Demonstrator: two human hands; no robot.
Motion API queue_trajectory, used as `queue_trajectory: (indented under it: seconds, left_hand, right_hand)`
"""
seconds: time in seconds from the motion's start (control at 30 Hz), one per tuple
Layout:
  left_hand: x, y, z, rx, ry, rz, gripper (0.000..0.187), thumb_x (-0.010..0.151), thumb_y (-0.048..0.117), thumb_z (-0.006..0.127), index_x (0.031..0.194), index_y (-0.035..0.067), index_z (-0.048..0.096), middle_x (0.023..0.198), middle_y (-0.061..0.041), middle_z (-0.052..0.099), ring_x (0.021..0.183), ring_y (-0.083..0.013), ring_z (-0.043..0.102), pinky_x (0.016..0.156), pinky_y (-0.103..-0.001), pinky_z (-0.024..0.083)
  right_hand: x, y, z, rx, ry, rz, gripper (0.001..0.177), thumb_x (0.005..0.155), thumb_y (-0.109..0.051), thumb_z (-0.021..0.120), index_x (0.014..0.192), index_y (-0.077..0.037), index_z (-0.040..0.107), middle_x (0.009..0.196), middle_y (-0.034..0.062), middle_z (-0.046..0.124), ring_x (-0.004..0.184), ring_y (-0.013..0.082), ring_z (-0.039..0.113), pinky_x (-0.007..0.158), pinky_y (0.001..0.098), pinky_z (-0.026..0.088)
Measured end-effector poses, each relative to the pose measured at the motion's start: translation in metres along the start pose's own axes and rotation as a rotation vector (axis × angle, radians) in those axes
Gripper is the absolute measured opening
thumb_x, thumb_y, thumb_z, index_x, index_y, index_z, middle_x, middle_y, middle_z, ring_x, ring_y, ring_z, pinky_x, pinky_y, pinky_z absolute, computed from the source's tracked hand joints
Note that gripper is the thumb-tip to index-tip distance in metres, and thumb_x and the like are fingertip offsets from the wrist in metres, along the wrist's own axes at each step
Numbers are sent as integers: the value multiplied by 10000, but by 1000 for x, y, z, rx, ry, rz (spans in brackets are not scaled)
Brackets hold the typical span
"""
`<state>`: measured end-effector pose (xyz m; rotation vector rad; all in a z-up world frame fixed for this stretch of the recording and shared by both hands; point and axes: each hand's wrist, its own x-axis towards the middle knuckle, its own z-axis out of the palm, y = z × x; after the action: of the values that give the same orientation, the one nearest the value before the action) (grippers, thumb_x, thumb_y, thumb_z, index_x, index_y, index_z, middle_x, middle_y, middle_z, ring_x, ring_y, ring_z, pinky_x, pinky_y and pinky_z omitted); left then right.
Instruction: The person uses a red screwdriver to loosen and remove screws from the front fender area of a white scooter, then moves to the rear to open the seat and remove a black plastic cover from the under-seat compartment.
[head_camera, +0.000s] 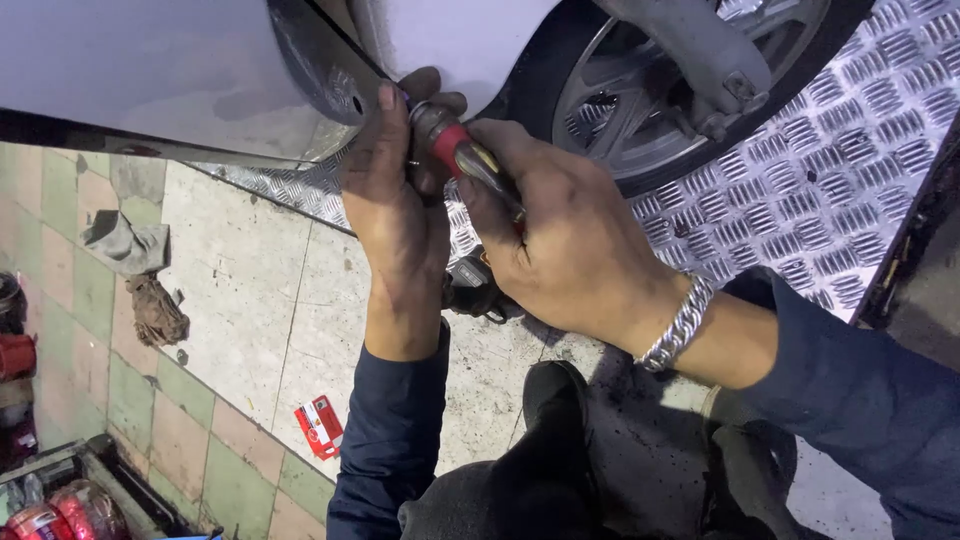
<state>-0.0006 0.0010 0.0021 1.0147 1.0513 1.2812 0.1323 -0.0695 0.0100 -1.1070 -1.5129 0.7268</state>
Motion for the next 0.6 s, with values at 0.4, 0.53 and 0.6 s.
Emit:
queue_trajectory:
  seconds: [0.4,0.53,0.6]
  left_hand:
    - [-5,-4,8,-99,-91,-52,315,868,297,758,900,-3,670,711,-128,676,567,-147,607,553,-218,468]
    - [-13,5,13,-77,-162,-3,307,877,339,722,753,86,599,592,-59,616,529,-175,586,536,-261,474]
    - [-15,1,1,-74,-214,-52,331,910,375,716,937,50,663,749,-48,682,540,-100,472,515,-213,366]
  right_hand:
    - [-32,0,-6,-371,-9,-62,359,1002,-99,622,1304,-9,451,994,141,616,585,127,586,454,209,521]
    - [-34,8,7,-1022,228,-304,377,1176,-387,502,1324,-69,638,913,64,718,515,41,489,391,185,332]
    - [-19,-2,-3,-266,64,210,425,1072,-441,473,1227,-75,623,792,4,603,503,51,450,387,191,327]
